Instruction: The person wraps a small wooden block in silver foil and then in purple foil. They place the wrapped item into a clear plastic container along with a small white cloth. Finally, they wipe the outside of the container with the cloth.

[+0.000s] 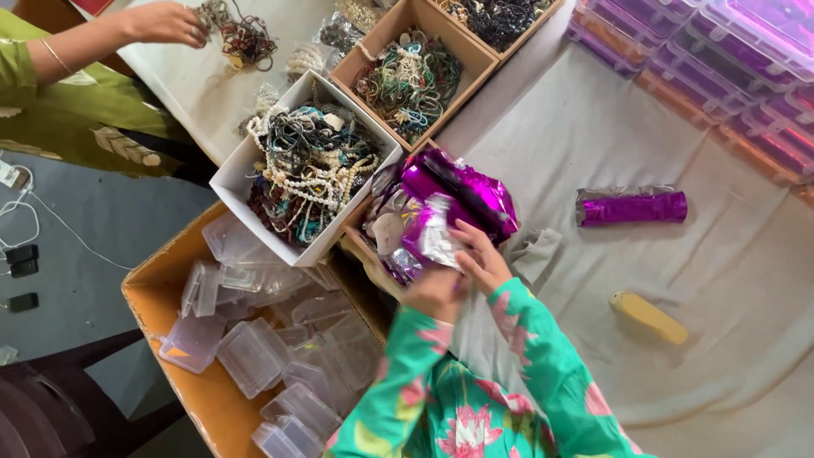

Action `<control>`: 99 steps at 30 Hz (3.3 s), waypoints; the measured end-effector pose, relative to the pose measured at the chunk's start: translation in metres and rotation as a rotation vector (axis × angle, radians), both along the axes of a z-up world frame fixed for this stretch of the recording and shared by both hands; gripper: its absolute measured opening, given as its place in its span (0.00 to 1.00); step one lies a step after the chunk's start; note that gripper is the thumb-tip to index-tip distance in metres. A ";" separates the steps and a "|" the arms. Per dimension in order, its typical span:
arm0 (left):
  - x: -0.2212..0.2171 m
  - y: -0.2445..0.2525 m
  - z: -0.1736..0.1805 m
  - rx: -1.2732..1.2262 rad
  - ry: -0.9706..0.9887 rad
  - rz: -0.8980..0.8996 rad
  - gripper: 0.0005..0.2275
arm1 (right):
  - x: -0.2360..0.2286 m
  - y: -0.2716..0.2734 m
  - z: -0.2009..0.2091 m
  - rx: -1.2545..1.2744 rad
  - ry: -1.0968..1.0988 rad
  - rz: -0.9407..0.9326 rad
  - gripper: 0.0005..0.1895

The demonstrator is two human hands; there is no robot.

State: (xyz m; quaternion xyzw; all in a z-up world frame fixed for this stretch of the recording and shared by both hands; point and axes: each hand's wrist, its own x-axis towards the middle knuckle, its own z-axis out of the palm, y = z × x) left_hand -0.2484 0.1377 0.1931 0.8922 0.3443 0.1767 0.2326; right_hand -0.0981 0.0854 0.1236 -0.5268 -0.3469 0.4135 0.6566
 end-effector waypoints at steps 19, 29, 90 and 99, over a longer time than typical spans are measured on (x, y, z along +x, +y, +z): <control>-0.055 0.118 -0.151 0.763 -0.098 0.116 0.10 | 0.028 -0.191 -0.144 -0.137 0.219 -0.860 0.09; -0.059 0.061 -0.059 0.830 -0.278 -0.099 0.03 | 0.034 -0.213 -0.160 -0.151 0.255 -0.871 0.10; 0.130 -0.125 -0.065 -0.908 -0.292 -0.680 0.27 | 0.044 -0.341 -0.179 0.078 0.669 -1.098 0.18; 0.173 -0.171 -0.155 -1.292 -0.206 -0.557 0.28 | 0.033 -0.349 -0.212 0.146 0.699 -1.092 0.20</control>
